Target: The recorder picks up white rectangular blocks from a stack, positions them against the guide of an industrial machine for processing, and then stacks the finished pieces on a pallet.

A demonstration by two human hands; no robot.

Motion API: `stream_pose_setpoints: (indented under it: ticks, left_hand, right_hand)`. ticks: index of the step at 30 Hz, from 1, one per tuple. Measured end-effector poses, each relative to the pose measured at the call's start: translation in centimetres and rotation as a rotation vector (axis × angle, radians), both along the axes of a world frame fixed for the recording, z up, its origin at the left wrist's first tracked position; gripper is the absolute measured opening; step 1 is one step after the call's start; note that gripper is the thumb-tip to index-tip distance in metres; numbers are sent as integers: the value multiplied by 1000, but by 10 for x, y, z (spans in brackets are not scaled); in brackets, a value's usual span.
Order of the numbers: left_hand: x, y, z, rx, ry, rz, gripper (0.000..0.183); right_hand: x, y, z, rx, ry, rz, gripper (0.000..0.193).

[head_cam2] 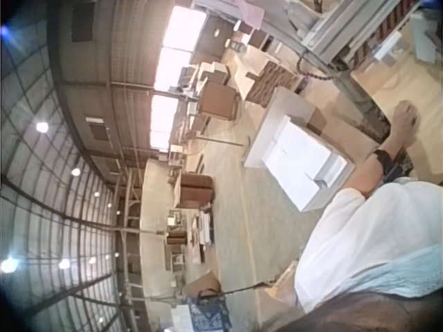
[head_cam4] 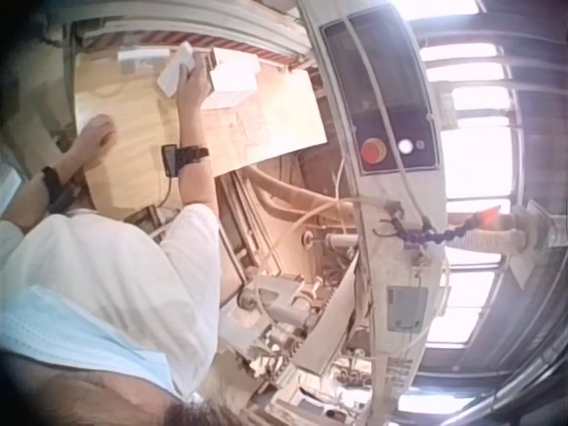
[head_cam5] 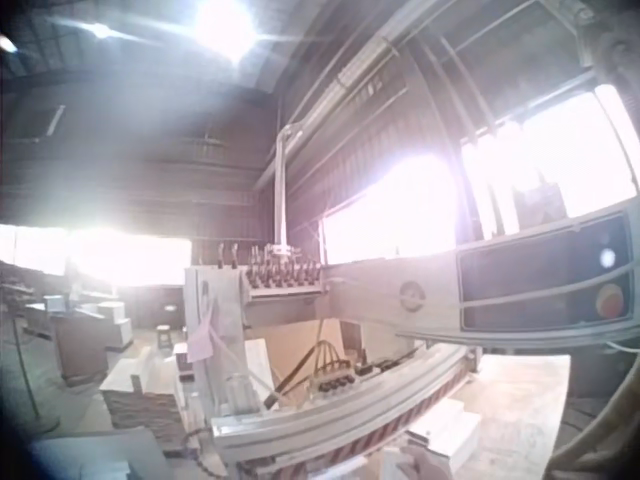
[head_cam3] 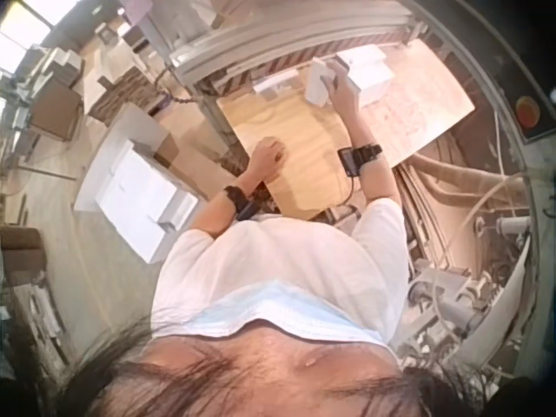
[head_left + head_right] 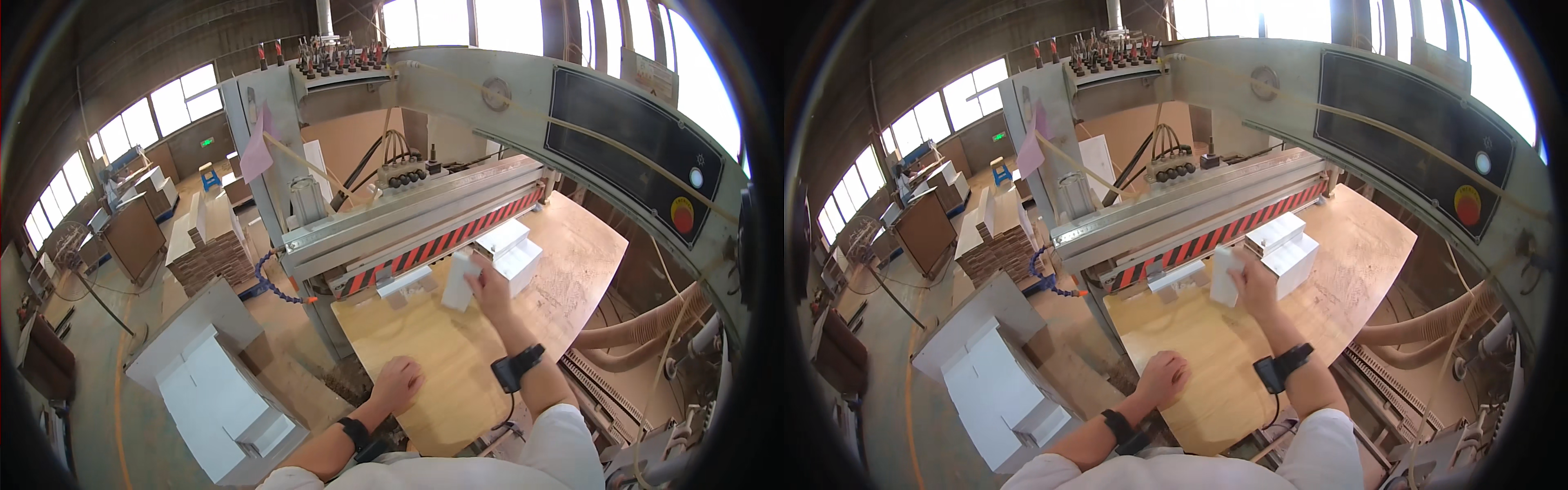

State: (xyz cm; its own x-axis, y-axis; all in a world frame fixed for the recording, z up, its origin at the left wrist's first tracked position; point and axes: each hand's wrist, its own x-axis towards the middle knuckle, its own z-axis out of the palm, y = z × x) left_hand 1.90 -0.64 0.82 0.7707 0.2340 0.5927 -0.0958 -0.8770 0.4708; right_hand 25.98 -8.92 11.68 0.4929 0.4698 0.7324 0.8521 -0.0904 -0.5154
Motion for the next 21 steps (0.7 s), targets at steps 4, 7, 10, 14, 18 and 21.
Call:
stream_pose_setpoints:
  ticks: [4, 7, 10, 14, 18, 21]
  left_hand:
    - [0, -1, 1, 30, -4, 8, 16]
    - [0, -1, 1, 29, -23, 11, 16]
    - [0, -1, 1, 42, 3, 3, 17]
    - [-1, 0, 0, 52, 27, 8, 17]
    - [-2, 1, -3, 42, 45, 7, 17]
    - [3, 11, -5, -4, 81, -20, 17]
  right_hand:
    - [-19, -3, -23, -14, 54, -58, 41]
    - [-14, -5, -30, -29, 120, -70, 41]
    - [-16, -3, -36, 9, 57, -38, 43]
    - [-25, 1, -39, 18, 17, 7, 45]
    - [-28, 0, -36, -90, 135, -41, 43]
    - [-24, 1, -38, -127, 171, -64, 47]
